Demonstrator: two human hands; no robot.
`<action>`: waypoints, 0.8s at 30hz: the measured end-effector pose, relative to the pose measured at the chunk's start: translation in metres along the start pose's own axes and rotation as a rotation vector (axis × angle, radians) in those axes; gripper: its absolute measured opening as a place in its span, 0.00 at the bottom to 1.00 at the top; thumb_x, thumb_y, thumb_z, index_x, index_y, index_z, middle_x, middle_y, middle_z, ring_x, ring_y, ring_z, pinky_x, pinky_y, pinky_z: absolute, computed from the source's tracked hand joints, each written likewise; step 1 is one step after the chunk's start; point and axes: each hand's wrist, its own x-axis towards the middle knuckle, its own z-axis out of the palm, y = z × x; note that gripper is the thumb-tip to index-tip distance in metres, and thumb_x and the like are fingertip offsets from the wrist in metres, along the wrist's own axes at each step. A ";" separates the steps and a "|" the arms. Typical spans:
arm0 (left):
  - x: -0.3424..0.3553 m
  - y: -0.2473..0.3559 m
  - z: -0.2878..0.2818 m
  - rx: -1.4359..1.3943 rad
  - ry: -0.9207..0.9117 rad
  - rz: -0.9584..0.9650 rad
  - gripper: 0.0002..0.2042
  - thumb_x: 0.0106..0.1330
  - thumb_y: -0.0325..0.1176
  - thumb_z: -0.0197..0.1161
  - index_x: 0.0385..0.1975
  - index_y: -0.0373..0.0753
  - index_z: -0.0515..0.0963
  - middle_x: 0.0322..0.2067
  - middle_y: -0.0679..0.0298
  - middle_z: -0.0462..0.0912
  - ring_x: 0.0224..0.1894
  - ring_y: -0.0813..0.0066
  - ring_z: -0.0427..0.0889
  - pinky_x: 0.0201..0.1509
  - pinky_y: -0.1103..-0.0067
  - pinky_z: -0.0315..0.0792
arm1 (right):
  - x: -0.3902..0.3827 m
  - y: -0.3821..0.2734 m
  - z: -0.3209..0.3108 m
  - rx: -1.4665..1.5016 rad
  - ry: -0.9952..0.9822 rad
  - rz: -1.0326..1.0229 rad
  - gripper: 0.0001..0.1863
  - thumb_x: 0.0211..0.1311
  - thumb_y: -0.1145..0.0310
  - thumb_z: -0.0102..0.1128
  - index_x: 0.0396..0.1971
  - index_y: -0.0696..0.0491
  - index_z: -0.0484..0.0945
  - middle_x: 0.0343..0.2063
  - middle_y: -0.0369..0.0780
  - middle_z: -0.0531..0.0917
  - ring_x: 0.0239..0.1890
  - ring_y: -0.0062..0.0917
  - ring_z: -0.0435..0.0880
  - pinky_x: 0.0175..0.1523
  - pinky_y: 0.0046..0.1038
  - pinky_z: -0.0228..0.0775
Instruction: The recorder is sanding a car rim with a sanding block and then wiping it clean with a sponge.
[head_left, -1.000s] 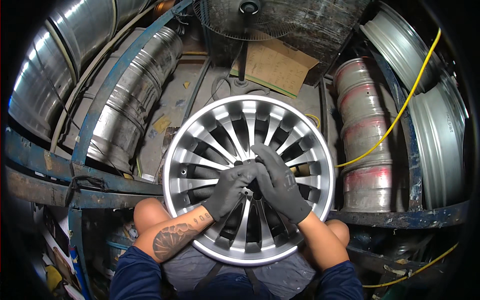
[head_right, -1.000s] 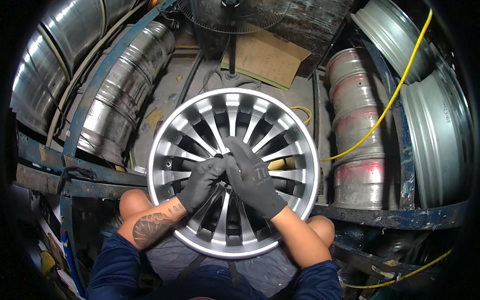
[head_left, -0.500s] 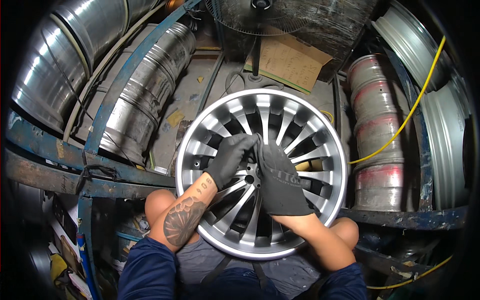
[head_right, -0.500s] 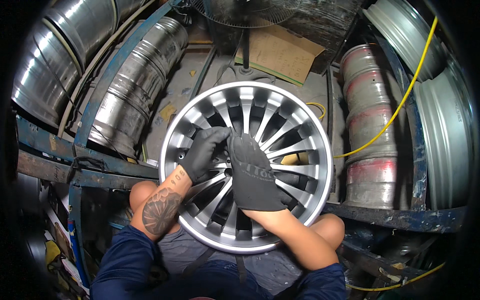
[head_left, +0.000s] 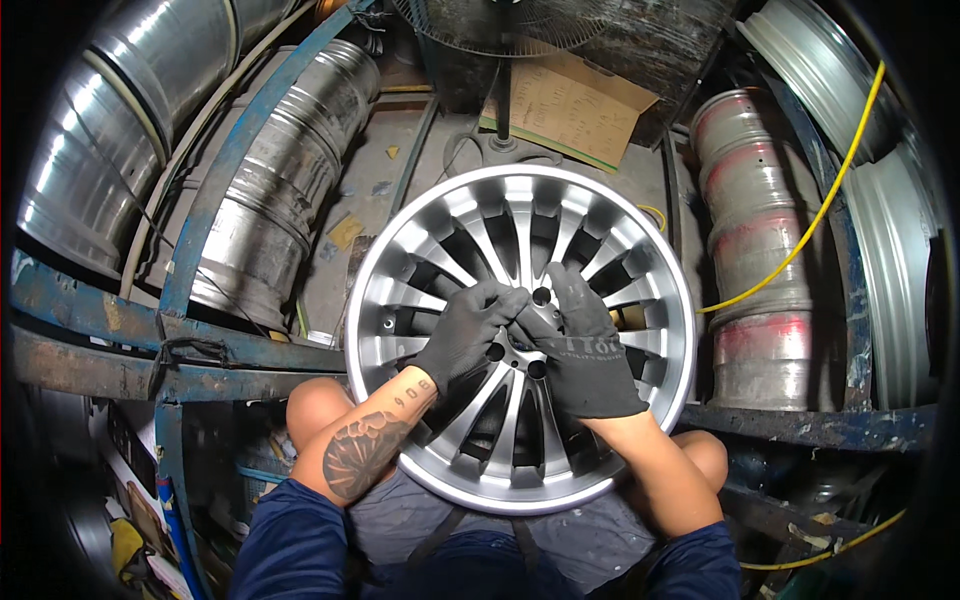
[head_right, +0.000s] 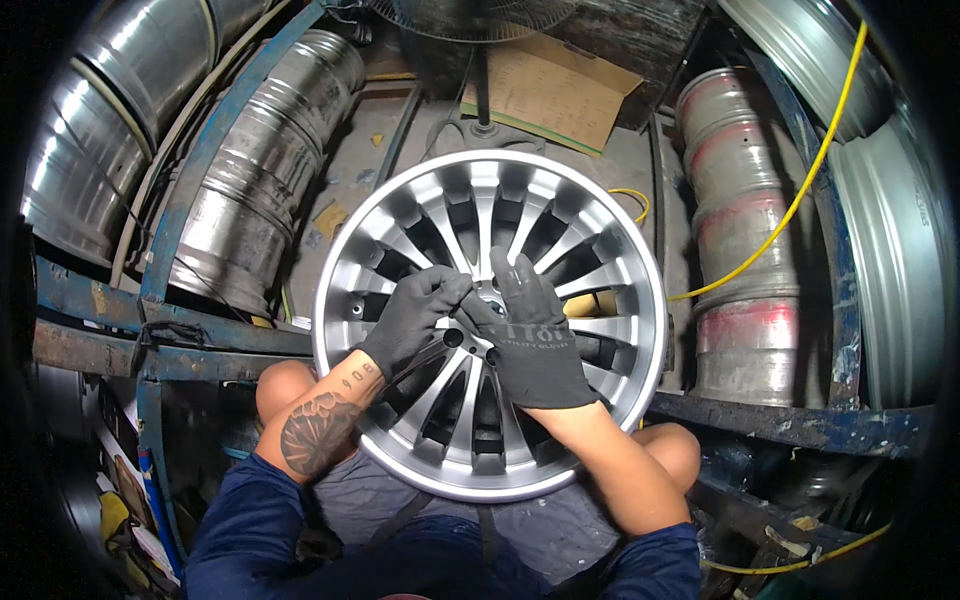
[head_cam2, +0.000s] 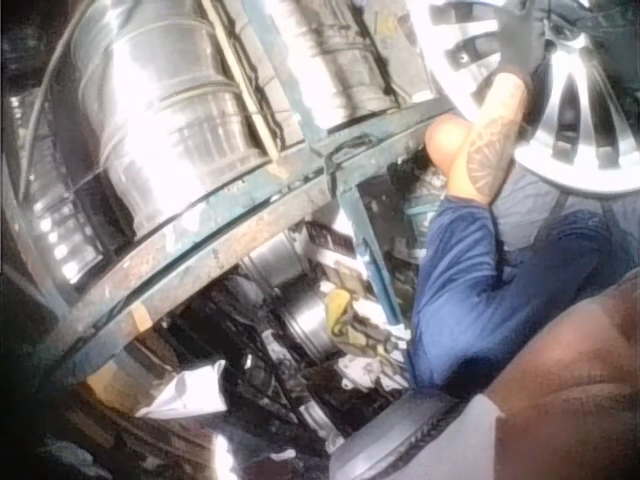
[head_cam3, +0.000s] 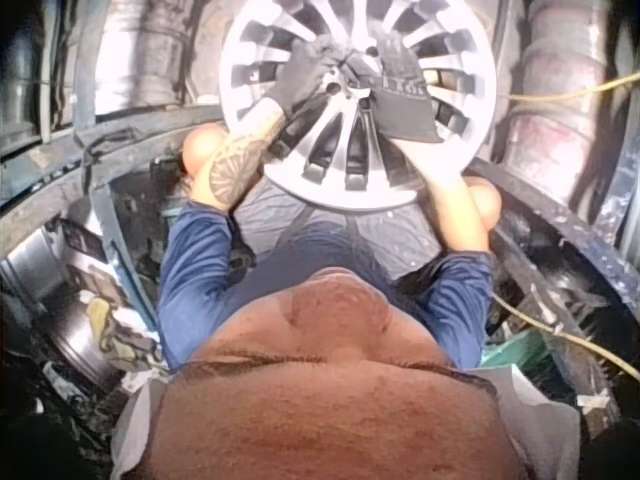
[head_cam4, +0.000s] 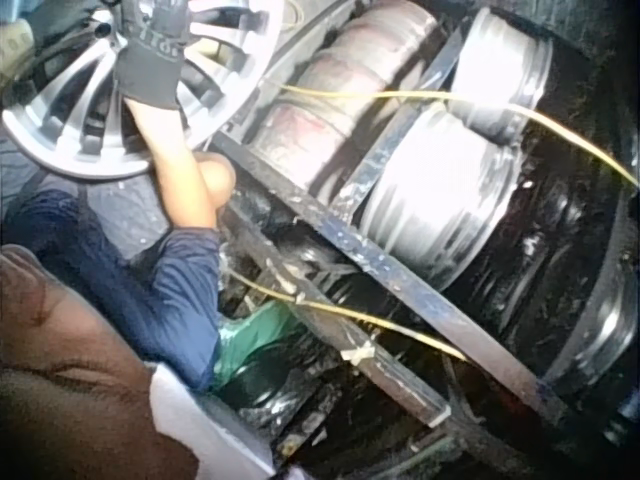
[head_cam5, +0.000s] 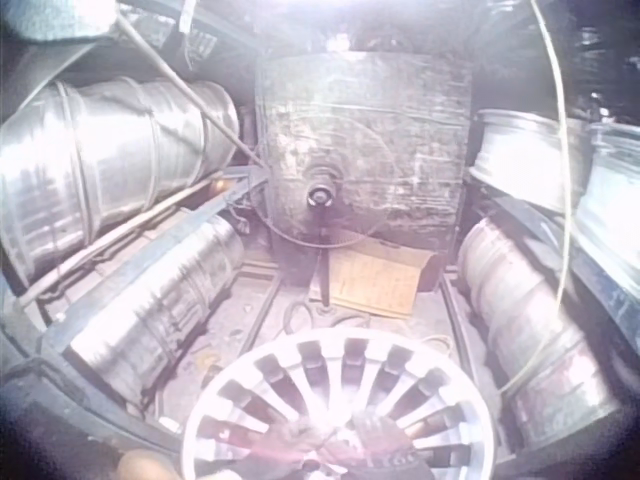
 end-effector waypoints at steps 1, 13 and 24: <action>-0.001 0.002 -0.001 0.067 0.016 -0.005 0.12 0.73 0.37 0.62 0.38 0.32 0.80 0.35 0.68 0.82 0.37 0.84 0.78 0.45 0.83 0.73 | 0.001 0.001 -0.001 -0.007 -0.008 -0.025 0.38 0.49 0.79 0.62 0.65 0.41 0.72 0.70 0.52 0.61 0.69 0.52 0.64 0.70 0.47 0.60; 0.017 0.053 -0.048 0.150 0.263 0.133 0.13 0.71 0.40 0.65 0.36 0.34 0.81 0.31 0.68 0.82 0.35 0.83 0.80 0.41 0.83 0.76 | 0.050 -0.032 -0.010 0.198 -0.323 0.093 0.34 0.62 0.70 0.55 0.70 0.47 0.64 0.66 0.51 0.64 0.66 0.48 0.67 0.65 0.45 0.66; 0.001 0.053 -0.035 0.269 -0.204 0.003 0.11 0.72 0.36 0.62 0.39 0.33 0.81 0.36 0.66 0.83 0.35 0.86 0.80 0.41 0.86 0.74 | 0.017 -0.015 -0.011 0.145 -0.226 -0.198 0.23 0.62 0.64 0.60 0.59 0.48 0.78 0.66 0.48 0.64 0.66 0.43 0.67 0.66 0.45 0.63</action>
